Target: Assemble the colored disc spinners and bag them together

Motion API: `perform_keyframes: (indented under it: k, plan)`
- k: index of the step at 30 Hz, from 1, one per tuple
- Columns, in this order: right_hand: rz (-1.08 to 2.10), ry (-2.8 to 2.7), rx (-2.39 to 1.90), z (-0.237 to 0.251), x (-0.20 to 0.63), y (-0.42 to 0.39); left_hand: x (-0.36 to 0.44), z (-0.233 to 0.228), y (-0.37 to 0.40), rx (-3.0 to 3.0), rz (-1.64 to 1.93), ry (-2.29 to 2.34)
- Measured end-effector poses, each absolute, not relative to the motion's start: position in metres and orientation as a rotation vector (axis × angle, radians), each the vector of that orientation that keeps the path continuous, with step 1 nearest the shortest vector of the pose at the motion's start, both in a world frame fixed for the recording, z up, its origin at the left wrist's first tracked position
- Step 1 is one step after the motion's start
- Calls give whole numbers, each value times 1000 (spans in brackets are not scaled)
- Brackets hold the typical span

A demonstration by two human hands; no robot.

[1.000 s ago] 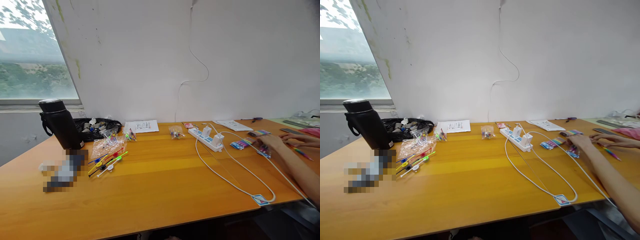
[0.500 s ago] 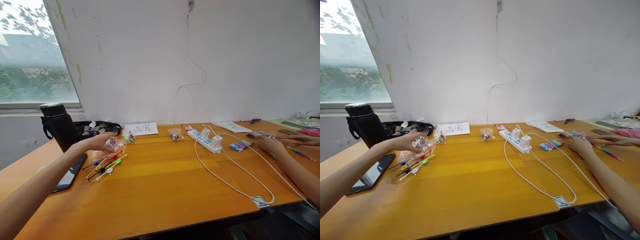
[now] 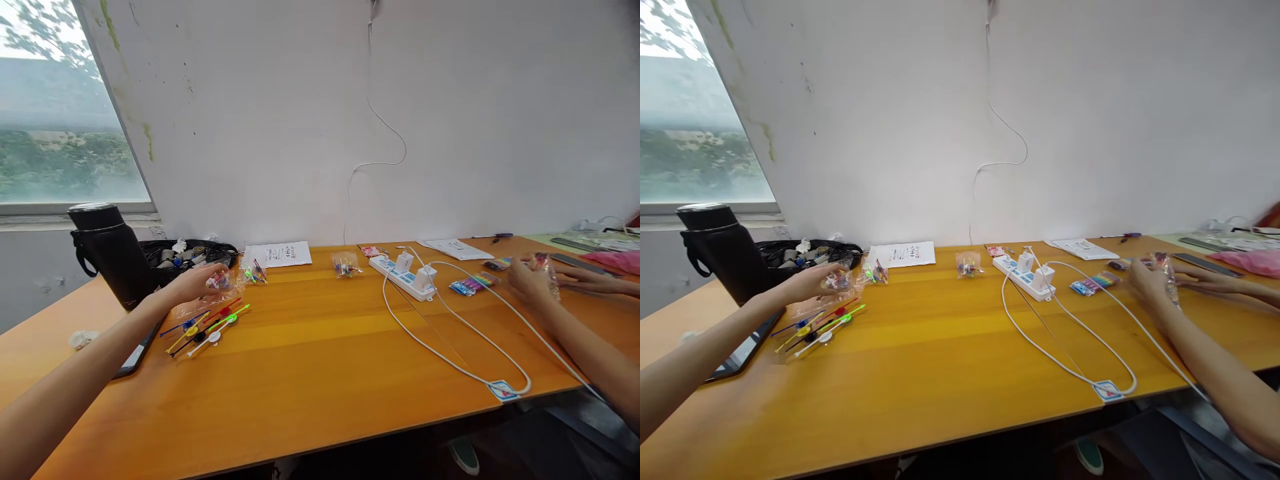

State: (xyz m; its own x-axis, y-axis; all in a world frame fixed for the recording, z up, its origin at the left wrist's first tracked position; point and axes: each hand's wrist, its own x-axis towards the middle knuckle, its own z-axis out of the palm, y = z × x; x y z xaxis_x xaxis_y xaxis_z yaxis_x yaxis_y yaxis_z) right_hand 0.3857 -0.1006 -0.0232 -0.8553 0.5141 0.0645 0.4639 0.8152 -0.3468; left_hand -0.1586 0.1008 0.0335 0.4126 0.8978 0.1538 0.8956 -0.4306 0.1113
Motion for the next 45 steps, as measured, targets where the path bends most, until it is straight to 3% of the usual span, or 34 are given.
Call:
perform_keyframes:
  k: [5, 10, 14, 16, 21, 28, 37, 45]
  plan:
    - [375, -2996, -664, -27, 372, -101, -156, 43, 99, 2678, 512, 1789]
    - [233, -3064, -514, -10, 300, -97, -134, 71, 96, 2738, 786, 1735]
    - [202, -2745, -622, 32, 228, -65, -91, 90, 62, 2723, 1005, 1571]
    - [290, -2249, -765, 52, 204, -44, -66, 91, 36, 2697, 1107, 1474]
    - [372, -1788, -807, 57, 192, -9, -20, 76, -5, 2660, 1033, 1339]
    - [408, -1953, -898, 23, 209, -1, -2, 53, -3, 2573, 973, 1198]
    - [355, -2027, -866, 29, 202, -13, 1, 4, -6, 2612, 1004, 1305]
    - [461, -1855, -697, 32, 205, -15, 1, -3, -1, 2389, 1086, 1322]
